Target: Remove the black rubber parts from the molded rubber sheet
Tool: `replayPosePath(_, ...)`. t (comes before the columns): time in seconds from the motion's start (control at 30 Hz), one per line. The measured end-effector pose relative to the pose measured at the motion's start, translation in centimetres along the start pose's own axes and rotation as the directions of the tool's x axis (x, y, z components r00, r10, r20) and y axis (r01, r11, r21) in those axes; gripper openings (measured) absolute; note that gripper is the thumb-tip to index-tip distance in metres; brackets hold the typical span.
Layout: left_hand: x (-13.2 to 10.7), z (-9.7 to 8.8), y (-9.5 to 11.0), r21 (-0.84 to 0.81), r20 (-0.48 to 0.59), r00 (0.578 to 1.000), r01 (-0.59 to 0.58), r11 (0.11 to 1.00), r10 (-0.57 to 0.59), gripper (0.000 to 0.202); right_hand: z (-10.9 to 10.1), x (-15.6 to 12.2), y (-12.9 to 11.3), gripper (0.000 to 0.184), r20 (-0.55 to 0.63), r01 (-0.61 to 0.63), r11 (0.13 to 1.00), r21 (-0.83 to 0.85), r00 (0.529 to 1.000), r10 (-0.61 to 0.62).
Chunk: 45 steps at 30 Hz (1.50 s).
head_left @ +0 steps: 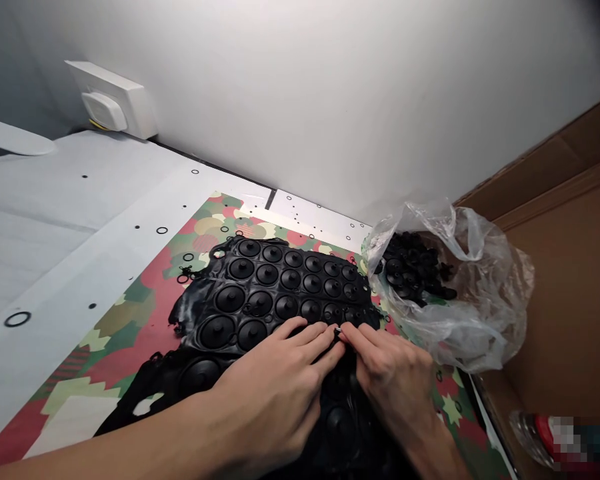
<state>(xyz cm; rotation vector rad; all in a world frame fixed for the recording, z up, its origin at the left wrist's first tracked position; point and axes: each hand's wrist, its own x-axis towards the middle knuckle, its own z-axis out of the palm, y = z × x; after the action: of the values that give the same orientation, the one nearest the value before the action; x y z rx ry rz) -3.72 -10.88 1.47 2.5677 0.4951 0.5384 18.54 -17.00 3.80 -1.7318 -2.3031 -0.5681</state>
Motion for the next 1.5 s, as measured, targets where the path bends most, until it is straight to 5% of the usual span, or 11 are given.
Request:
replayPosePath(0.47, 0.3, -0.1, 0.0, -0.002, 0.073, 0.997, -0.003, 1.000, 0.003, 0.058, 1.3, 1.5, -1.9, 0.026, 0.113, -0.348, 0.935, 0.070, 0.934, 0.339)
replayPosePath(0.6, 0.1, -0.3, -0.3, 0.043, 0.094, 0.995, -0.023, 0.999, 0.019, 0.059, 0.8, 1.0, -0.8, 0.028, 0.043, -0.383, 0.903, 0.197, 0.923, 0.382)
replayPosePath(0.77, -0.2, -0.5, -0.9, 0.048, 0.082, 0.996, -0.051, 0.998, 0.046, 0.059, -2.7, -1.3, 1.0, 0.033, 0.080, -0.175, 0.948, 0.267, 0.984, 0.159)
replayPosePath(0.9, -0.7, -0.7, -1.1, -0.087, -0.020, 0.999, -0.052, 0.995, 0.050, 0.042, -4.6, -2.6, 0.7, 0.033, 0.080, 0.028, 0.990, 0.137, 0.996, -0.039)
replayPosePath(1.03, -1.0, -1.3, -0.8, -0.192, -0.067, 0.995, -0.081, 0.978, 0.069, 0.030, -4.3, -2.9, 0.0, 0.034, 0.074, 0.090, 0.995, 0.049, 0.993, -0.094)
replayPosePath(1.3, -0.9, -1.5, -1.0, -0.161, -0.071, 0.967, -0.253, 0.954, 0.244, 0.042, -4.1, -2.7, -0.2, 0.037, 0.086, 0.131, 0.991, 0.032, 0.987, -0.133)
replayPosePath(1.5, -1.0, -1.3, -1.1, -0.153, -0.039, 0.973, -0.233, 0.960, 0.229, 0.047, -4.2, -3.4, -0.1, 0.038, 0.124, 0.125, 0.991, 0.041, 0.984, -0.129)
